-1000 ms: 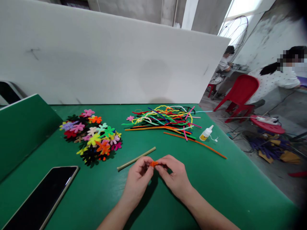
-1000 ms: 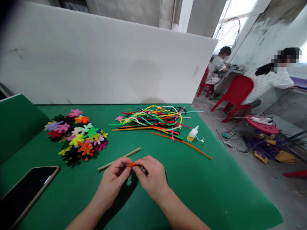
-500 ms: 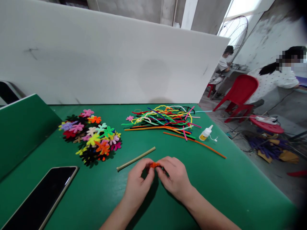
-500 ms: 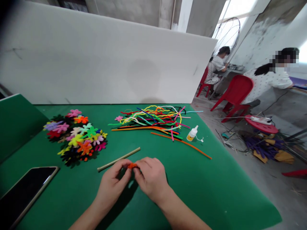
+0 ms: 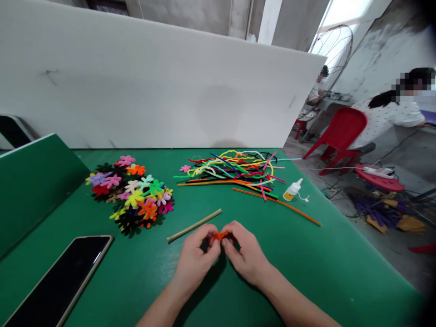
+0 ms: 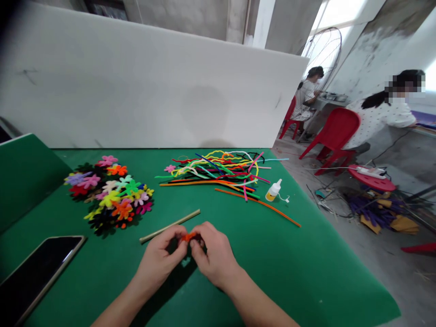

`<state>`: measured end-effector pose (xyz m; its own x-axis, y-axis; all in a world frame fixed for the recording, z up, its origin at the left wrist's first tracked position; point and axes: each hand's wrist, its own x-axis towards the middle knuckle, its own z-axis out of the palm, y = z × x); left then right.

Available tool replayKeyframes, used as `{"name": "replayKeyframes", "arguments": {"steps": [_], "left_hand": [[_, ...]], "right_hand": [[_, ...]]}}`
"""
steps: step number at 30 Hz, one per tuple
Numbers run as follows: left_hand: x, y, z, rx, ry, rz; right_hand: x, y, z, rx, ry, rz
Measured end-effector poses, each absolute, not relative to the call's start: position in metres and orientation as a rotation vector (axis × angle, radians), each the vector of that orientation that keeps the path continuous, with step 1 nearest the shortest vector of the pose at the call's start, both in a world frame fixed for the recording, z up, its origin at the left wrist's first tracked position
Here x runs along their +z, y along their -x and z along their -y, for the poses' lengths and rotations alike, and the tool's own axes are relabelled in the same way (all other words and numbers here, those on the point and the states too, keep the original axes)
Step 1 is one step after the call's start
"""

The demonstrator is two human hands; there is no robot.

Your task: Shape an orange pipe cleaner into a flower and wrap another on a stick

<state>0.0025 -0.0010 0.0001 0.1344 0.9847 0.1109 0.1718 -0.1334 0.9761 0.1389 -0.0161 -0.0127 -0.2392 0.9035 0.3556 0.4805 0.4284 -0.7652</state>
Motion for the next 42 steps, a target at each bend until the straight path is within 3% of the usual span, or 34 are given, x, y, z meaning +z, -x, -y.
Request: {"name": "replayKeyframes", "arguments": {"steps": [17,28,42], "left_hand": [[0.0017,0.0044,-0.0005,0.913,-1.107,-1.064],[-0.0002,0.0018,0.0004,0.81,-0.722,-0.714],[-0.0049,-0.0012,-0.0031,0.876,-0.629,-0.74]], "right_hand": [[-0.017,-0.1353,0.0142,0.49,1.204,1.939],[-0.013,-0.1369,0.0154,0.67,1.191,1.792],[-0.014,-0.1368,0.0106,0.789,1.207,1.652]]}}
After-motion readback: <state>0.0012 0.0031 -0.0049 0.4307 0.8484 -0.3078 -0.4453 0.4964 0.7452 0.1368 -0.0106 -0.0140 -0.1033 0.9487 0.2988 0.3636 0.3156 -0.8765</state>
